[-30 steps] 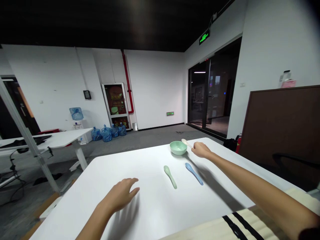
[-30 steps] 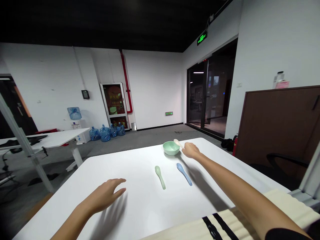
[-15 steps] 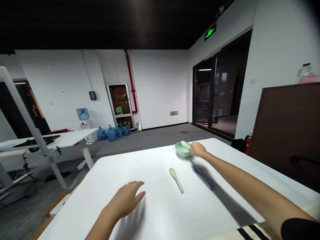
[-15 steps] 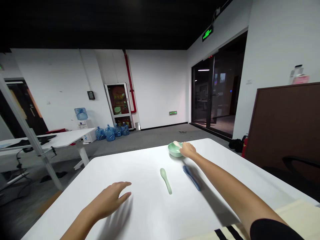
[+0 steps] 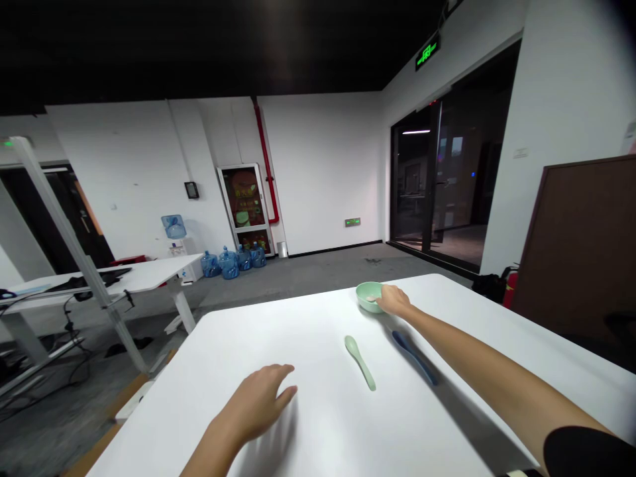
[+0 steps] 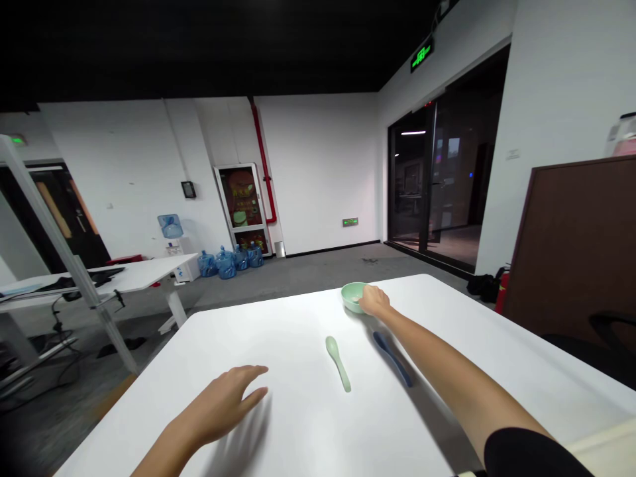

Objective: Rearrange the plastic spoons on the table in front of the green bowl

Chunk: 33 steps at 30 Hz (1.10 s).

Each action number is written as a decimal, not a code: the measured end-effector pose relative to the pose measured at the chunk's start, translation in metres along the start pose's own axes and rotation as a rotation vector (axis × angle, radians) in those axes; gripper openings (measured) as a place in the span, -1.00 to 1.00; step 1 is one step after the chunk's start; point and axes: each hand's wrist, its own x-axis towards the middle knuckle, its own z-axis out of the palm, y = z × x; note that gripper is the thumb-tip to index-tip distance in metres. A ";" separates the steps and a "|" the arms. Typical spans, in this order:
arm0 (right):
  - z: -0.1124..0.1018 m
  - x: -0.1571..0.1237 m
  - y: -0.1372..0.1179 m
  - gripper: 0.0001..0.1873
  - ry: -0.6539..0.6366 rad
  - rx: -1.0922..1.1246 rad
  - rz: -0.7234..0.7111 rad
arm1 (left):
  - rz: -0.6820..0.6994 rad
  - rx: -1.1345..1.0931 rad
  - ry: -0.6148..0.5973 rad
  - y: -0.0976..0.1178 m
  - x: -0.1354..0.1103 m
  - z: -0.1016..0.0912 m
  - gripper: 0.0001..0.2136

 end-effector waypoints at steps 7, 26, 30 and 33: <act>0.011 0.007 0.001 -0.59 -0.029 0.002 0.032 | -0.027 0.000 -0.009 0.002 0.000 0.001 -0.49; -0.045 -0.079 0.043 -0.46 0.079 0.089 -0.157 | 0.031 0.024 0.032 -0.007 -0.001 0.005 -0.47; -0.055 -0.114 0.054 -0.41 0.025 0.135 -0.235 | 0.043 0.040 0.039 -0.008 -0.003 0.005 -0.46; -0.055 -0.131 0.057 -0.40 -0.003 0.162 -0.250 | 0.046 0.038 0.047 -0.009 -0.003 0.005 -0.46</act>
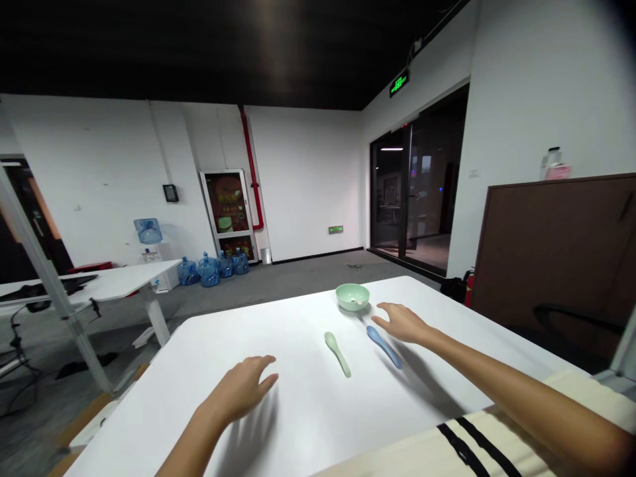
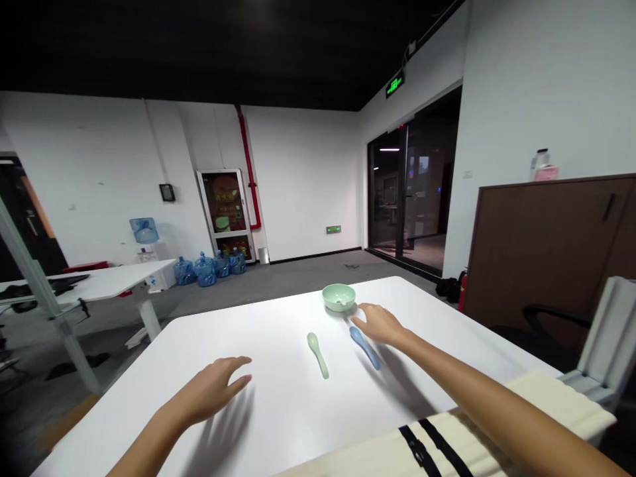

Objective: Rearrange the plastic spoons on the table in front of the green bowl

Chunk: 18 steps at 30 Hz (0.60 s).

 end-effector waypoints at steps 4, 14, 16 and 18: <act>0.010 -0.009 0.002 -0.36 0.021 0.001 0.007 | 0.003 -0.011 0.005 -0.001 0.000 0.001 -0.46; 0.018 -0.010 0.008 -0.34 0.059 -0.030 -0.017 | -0.017 -0.005 -0.013 0.000 0.002 0.000 -0.43; 0.019 -0.010 0.010 -0.34 0.057 -0.034 -0.016 | -0.013 -0.001 -0.015 0.000 0.002 0.000 -0.43; 0.020 -0.010 0.011 -0.34 0.055 -0.038 -0.013 | -0.012 0.001 -0.017 0.001 0.001 0.000 -0.43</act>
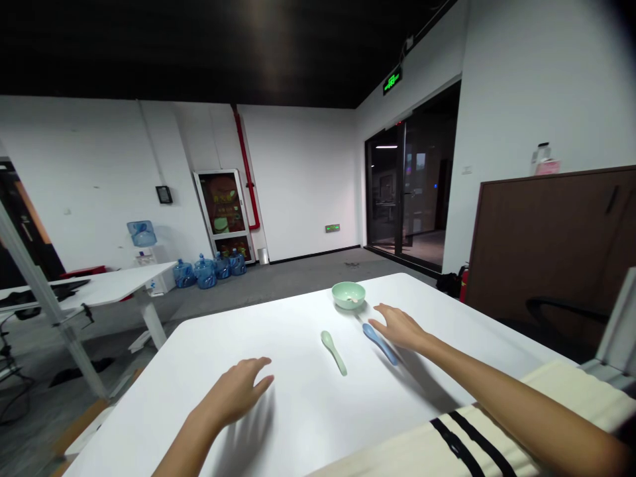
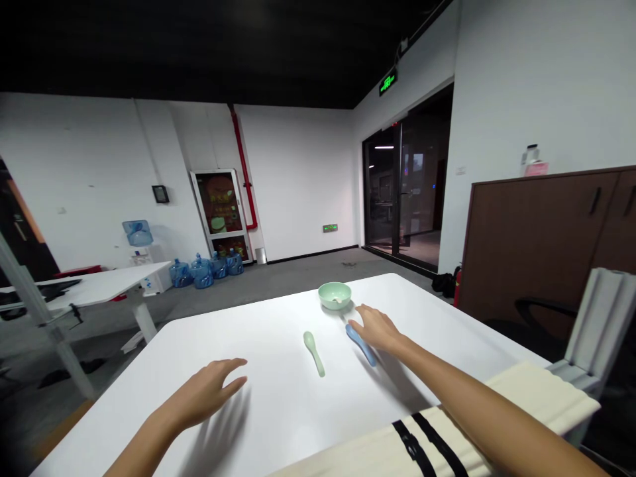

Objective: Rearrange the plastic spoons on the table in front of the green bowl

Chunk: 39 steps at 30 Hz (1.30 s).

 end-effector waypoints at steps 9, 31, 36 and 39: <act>0.000 -0.002 0.002 -0.35 -0.010 0.024 0.002 | -0.006 -0.002 -0.005 0.003 -0.003 -0.001 -0.45; 0.012 0.129 -0.036 -0.61 -0.100 -0.141 0.212 | -0.019 -0.027 -0.003 0.005 -0.004 -0.005 -0.49; 0.037 0.150 -0.029 -0.57 -0.133 -0.124 0.253 | -0.018 -0.041 -0.003 0.006 -0.002 -0.007 -0.49; 0.048 0.156 -0.022 -0.53 -0.155 -0.111 0.267 | -0.023 -0.041 -0.014 0.006 -0.001 -0.008 -0.50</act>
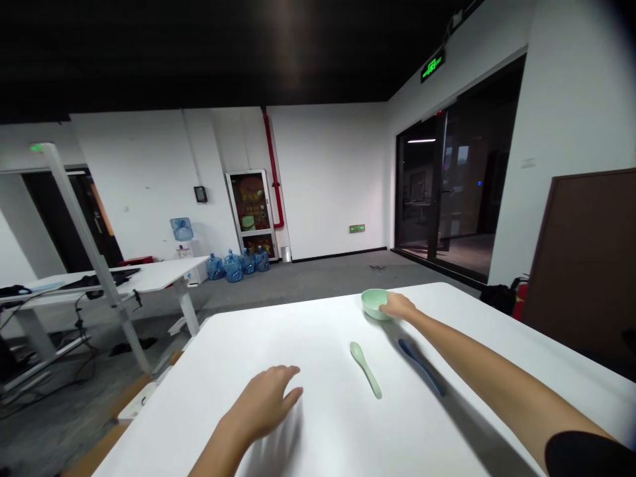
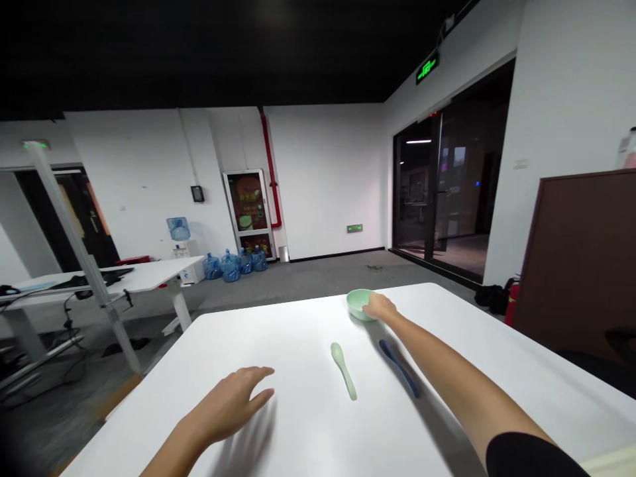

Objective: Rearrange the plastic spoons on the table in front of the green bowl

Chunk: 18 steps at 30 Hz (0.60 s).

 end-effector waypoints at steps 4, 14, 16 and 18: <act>0.006 0.003 0.003 -0.53 0.004 0.012 -0.006 | 0.000 -0.007 -0.004 -0.001 0.001 0.001 -0.49; -0.038 -0.039 0.042 -0.61 0.026 0.034 -0.101 | 0.026 0.011 0.002 -0.006 0.005 0.008 -0.47; -0.045 -0.053 0.060 -0.64 -0.040 0.062 -0.110 | 0.034 0.018 0.002 -0.007 0.005 0.010 -0.47; -0.048 -0.068 0.078 -0.66 -0.123 0.097 -0.082 | 0.039 0.032 0.006 -0.008 0.004 0.010 -0.46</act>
